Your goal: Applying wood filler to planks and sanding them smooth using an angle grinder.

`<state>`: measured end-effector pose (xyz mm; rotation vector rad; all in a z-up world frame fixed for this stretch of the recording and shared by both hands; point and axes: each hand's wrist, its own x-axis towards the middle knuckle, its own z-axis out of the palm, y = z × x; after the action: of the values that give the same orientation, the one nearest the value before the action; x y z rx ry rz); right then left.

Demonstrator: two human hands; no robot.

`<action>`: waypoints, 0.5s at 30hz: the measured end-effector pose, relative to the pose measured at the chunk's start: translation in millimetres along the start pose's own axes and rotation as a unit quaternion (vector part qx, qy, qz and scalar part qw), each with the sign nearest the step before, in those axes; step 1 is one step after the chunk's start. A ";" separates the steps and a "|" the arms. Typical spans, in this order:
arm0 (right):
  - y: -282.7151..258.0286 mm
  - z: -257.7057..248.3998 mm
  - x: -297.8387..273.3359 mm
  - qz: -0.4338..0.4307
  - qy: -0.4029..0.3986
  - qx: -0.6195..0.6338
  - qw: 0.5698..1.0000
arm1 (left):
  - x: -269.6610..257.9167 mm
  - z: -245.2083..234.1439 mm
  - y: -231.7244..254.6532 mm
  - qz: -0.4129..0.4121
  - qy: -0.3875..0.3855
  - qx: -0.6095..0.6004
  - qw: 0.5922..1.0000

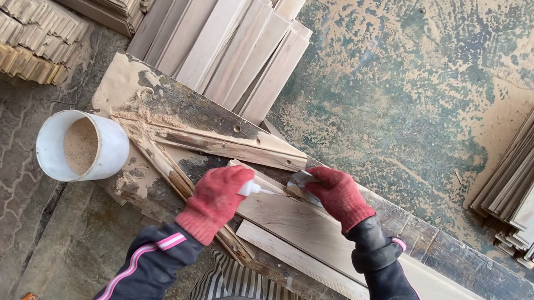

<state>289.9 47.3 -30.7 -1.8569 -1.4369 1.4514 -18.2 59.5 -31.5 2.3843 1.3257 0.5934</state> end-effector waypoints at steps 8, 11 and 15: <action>-43.2 6.4 -17.8 -0.197 0.017 -0.289 0.937 | -49.9 -21.9 8.5 -0.152 0.250 -0.065 0.954; -65.1 1.5 -32.7 -0.257 0.028 -0.337 0.905 | -55.1 -22.9 9.4 -0.200 0.285 -0.053 0.936; -61.7 7.1 -40.4 -0.320 0.066 -0.332 0.885 | -50.4 -22.2 5.3 -0.179 0.327 -0.044 0.927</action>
<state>256.4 35.2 34.2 -1.4913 -2.3665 0.5252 -49.7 15.7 -19.5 1.8493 1.8867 1.3682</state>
